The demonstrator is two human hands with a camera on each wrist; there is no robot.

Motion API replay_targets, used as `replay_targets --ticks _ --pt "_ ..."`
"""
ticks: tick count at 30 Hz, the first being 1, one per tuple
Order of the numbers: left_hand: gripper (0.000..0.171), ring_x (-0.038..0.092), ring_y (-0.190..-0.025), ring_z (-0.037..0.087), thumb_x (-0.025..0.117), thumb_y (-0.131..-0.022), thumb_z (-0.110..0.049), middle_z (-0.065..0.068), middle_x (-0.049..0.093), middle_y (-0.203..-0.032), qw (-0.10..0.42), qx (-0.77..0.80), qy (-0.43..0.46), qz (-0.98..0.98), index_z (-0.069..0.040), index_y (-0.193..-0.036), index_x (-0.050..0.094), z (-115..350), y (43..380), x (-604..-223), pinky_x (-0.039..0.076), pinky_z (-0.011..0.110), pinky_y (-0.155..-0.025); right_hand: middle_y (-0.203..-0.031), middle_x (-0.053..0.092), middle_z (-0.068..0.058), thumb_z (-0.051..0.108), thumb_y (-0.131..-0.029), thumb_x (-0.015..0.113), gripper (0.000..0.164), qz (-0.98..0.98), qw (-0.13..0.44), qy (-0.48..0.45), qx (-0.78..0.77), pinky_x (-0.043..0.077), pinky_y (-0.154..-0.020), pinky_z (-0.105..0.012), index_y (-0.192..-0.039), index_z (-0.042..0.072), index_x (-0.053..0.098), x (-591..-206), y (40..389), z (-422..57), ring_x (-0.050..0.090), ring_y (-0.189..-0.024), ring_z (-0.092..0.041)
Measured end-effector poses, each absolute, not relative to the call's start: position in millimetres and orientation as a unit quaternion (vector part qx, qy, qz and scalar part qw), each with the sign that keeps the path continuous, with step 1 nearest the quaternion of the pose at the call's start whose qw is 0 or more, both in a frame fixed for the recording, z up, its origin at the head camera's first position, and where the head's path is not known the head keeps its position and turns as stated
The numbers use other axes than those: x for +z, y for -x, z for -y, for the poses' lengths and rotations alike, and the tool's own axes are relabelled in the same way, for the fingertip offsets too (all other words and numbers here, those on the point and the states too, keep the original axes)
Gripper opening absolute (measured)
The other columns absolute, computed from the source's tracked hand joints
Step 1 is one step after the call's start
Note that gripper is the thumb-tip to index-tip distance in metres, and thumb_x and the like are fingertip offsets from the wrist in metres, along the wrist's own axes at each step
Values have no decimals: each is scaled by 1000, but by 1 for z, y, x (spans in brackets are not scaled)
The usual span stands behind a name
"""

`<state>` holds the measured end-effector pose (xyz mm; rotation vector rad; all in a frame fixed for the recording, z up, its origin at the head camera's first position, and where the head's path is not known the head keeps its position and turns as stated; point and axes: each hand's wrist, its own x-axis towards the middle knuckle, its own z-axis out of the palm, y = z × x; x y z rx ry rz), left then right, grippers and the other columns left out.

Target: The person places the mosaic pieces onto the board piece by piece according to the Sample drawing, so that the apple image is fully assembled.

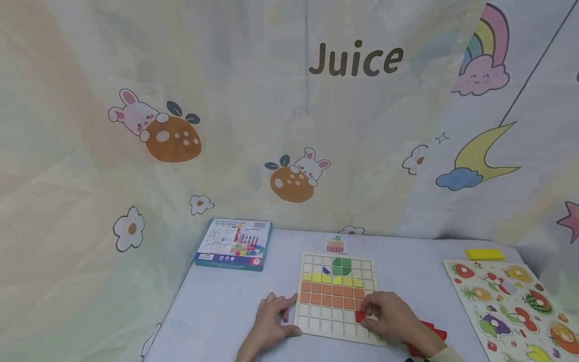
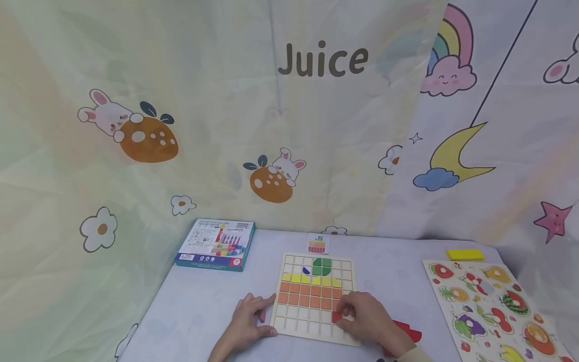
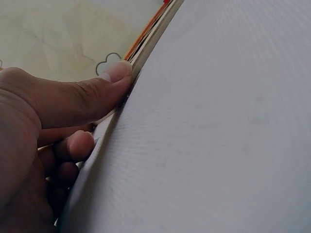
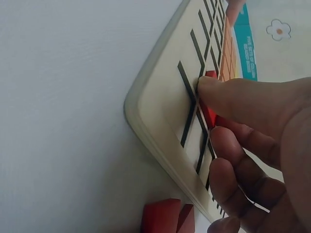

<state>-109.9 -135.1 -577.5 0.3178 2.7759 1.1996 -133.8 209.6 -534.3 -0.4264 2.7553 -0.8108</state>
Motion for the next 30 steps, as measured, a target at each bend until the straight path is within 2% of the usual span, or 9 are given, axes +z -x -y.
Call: replay_targets --ticks 5,13,18,22,26,30 --pt "84 35 -79 3 99 -67 -36 -14 49 -73 59 393 -99 -912 -20 -144 68 134 111 -579 26 29 -75 -79 59 15 32 -77 95 25 -940 104 166 -280 43 -65 -22 -90 29 74 -533 134 -211 49 -73 -2" --pt "83 35 -80 4 98 -69 -34 -13 49 -74 69 396 -96 -910 -20 -145 66 134 111 -577 27 30 -75 -77 57 17 28 -82 90 16 -935 97 191 -282 41 -61 -22 -89 30 75 -535 136 -210 47 -68 0" --pt "83 35 -80 4 98 -69 -33 -12 49 -74 69 394 -97 -911 -20 -145 66 133 110 -577 26 31 -75 -79 58 15 30 -85 88 16 -927 105 185 -308 42 -60 -23 -94 25 77 -529 137 -222 48 -69 -1" --pt "83 34 -80 4 98 -70 -33 -12 49 -75 71 394 -96 -911 -19 -145 66 132 110 -575 26 30 -75 -81 60 11 31 -86 88 24 -933 107 149 -309 44 -63 -23 -103 20 77 -516 141 -247 51 -73 -4" --pt "84 34 -79 4 98 -69 -33 -12 49 -74 66 393 -98 -912 -19 -145 67 132 109 -573 26 30 -75 -87 62 7 35 -81 92 38 -948 122 97 -278 46 -67 -23 -109 17 76 -508 146 -278 54 -81 -11" --pt "84 35 -79 4 99 -68 -32 -11 50 -75 61 394 -97 -912 -18 -144 67 133 108 -571 27 30 -75 -94 63 4 42 -76 94 55 -947 153 83 -268 49 -72 -23 -118 13 73 -514 147 -300 54 -88 -14"
